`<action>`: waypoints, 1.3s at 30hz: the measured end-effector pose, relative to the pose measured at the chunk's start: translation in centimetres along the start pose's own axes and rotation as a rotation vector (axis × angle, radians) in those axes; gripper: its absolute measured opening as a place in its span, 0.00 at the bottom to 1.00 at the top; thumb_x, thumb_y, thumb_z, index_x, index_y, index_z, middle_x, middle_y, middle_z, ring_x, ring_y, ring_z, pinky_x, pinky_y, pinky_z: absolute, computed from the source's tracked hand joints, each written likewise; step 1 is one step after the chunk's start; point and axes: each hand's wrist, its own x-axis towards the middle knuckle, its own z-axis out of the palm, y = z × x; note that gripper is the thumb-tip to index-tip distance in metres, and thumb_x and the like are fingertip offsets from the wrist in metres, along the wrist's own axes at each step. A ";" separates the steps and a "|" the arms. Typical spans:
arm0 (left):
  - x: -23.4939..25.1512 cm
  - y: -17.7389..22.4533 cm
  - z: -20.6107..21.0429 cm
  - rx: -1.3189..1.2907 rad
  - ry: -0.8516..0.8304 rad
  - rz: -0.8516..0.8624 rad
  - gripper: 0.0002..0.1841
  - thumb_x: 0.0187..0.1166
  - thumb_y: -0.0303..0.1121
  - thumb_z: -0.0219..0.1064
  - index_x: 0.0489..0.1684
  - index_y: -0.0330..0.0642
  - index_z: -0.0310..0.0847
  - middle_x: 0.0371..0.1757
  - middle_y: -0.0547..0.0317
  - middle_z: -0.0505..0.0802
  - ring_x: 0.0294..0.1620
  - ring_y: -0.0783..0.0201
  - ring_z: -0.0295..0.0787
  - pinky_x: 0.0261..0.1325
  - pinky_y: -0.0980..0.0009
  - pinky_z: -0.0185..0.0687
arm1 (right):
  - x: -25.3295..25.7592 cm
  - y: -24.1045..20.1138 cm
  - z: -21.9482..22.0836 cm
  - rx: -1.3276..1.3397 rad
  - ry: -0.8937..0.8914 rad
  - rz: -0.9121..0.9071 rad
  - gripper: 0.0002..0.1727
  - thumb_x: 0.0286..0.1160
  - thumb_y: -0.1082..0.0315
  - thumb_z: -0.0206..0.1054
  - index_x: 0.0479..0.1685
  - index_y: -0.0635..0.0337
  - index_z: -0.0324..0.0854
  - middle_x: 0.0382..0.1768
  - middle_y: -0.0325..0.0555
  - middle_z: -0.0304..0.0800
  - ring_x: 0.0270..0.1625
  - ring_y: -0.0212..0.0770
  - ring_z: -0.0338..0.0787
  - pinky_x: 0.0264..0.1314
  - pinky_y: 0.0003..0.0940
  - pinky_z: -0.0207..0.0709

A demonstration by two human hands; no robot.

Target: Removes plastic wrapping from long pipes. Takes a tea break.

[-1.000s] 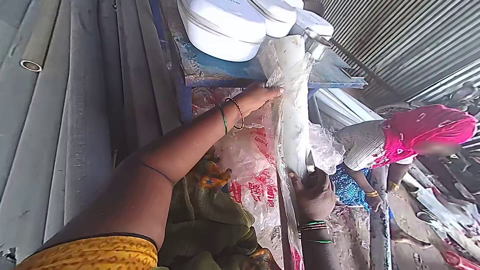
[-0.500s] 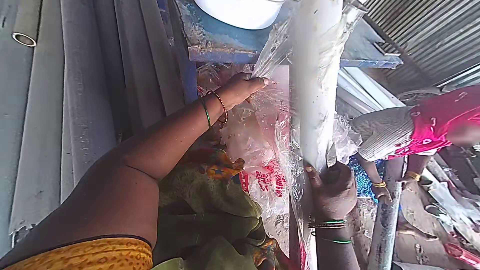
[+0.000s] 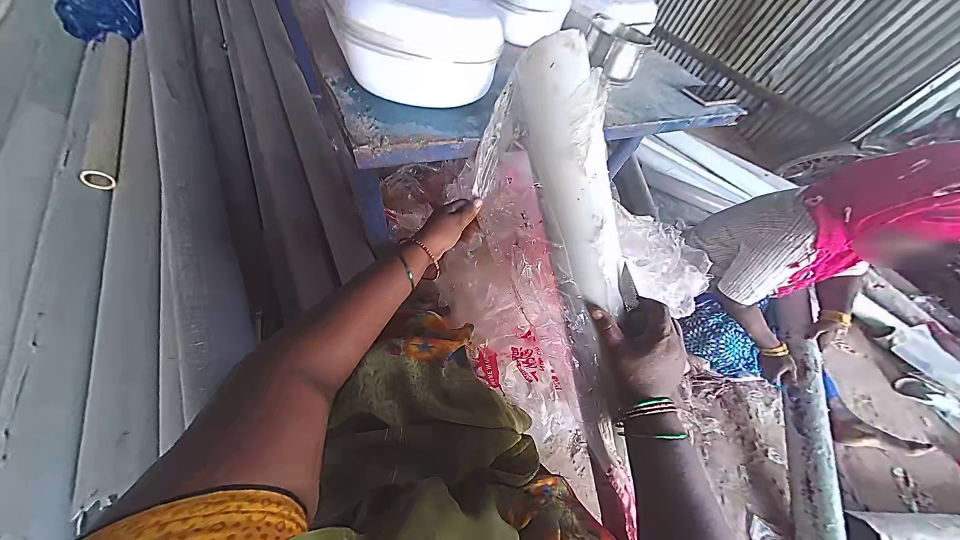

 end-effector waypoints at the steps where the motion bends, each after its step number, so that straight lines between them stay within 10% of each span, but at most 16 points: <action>1: -0.8 0.1 0.0 -0.024 -0.034 -0.017 0.24 0.96 0.46 0.44 0.59 0.32 0.79 0.32 0.59 0.82 0.28 0.71 0.79 0.39 0.75 0.79 | 0.2 0.4 0.0 0.017 -0.014 0.015 0.38 0.62 0.41 0.79 0.57 0.68 0.84 0.49 0.70 0.90 0.55 0.70 0.89 0.54 0.69 0.75; 8: -5.2 0.4 1.9 0.003 -0.076 -0.187 0.26 0.95 0.49 0.45 0.36 0.37 0.78 0.27 0.63 0.81 0.28 0.71 0.81 0.41 0.73 0.83 | 0.9 1.2 0.0 0.064 -0.082 0.067 0.39 0.63 0.39 0.79 0.62 0.65 0.82 0.49 0.67 0.89 0.55 0.70 0.88 0.53 0.70 0.75; 12: -5.5 -0.2 1.9 0.253 -0.199 -0.093 0.14 0.92 0.33 0.57 0.59 0.29 0.78 0.48 0.47 0.86 0.44 0.64 0.84 0.53 0.67 0.83 | 0.8 1.4 -0.1 0.086 -0.107 0.047 0.39 0.64 0.38 0.78 0.62 0.63 0.82 0.52 0.66 0.89 0.58 0.68 0.87 0.54 0.70 0.75; 16: -4.8 -4.6 -2.2 0.492 -0.414 -0.005 0.24 0.86 0.28 0.62 0.81 0.32 0.68 0.70 0.34 0.84 0.69 0.45 0.82 0.75 0.49 0.75 | 0.9 1.9 0.1 0.131 -0.083 -0.018 0.38 0.65 0.39 0.77 0.59 0.65 0.82 0.51 0.64 0.90 0.57 0.67 0.88 0.53 0.67 0.76; 21: -11.3 -7.1 -5.6 0.465 -0.284 -0.389 0.19 0.95 0.35 0.45 0.71 0.38 0.78 0.67 0.52 0.88 0.67 0.68 0.83 0.71 0.74 0.75 | 1.2 1.9 -0.3 0.148 -0.140 -0.017 0.41 0.65 0.34 0.73 0.62 0.65 0.82 0.53 0.63 0.91 0.62 0.67 0.87 0.57 0.65 0.77; 24: -10.0 -14.9 -9.2 0.776 -0.367 -0.191 0.25 0.95 0.35 0.47 0.81 0.24 0.66 0.78 0.26 0.78 0.82 0.39 0.74 0.85 0.50 0.64 | 1.2 2.1 -0.3 0.157 -0.153 -0.032 0.41 0.67 0.34 0.72 0.62 0.66 0.82 0.55 0.64 0.90 0.63 0.67 0.86 0.56 0.64 0.77; 27: -12.8 -9.7 -7.9 0.762 -0.233 -0.312 0.24 0.96 0.35 0.45 0.81 0.25 0.67 0.81 0.30 0.76 0.84 0.44 0.70 0.86 0.53 0.59 | 1.2 2.3 -0.2 0.165 -0.141 -0.061 0.41 0.68 0.34 0.70 0.62 0.66 0.82 0.56 0.64 0.90 0.65 0.66 0.86 0.57 0.63 0.77; 31: -14.9 -5.8 -5.8 0.539 0.077 0.020 0.22 0.92 0.38 0.53 0.72 0.29 0.77 0.72 0.37 0.85 0.73 0.55 0.81 0.77 0.59 0.72 | 1.1 3.4 -0.8 0.257 -0.175 -0.055 0.36 0.73 0.39 0.71 0.63 0.65 0.82 0.60 0.63 0.88 0.69 0.64 0.83 0.65 0.61 0.75; 39: -18.3 -0.4 8.5 0.659 -0.649 0.458 0.26 0.85 0.49 0.60 0.62 0.32 0.87 0.61 0.42 0.93 0.66 0.51 0.89 0.73 0.52 0.79 | -4.5 12.9 -6.2 0.403 -0.337 0.290 0.24 0.84 0.52 0.66 0.56 0.70 0.82 0.45 0.66 0.87 0.50 0.61 0.86 0.55 0.67 0.72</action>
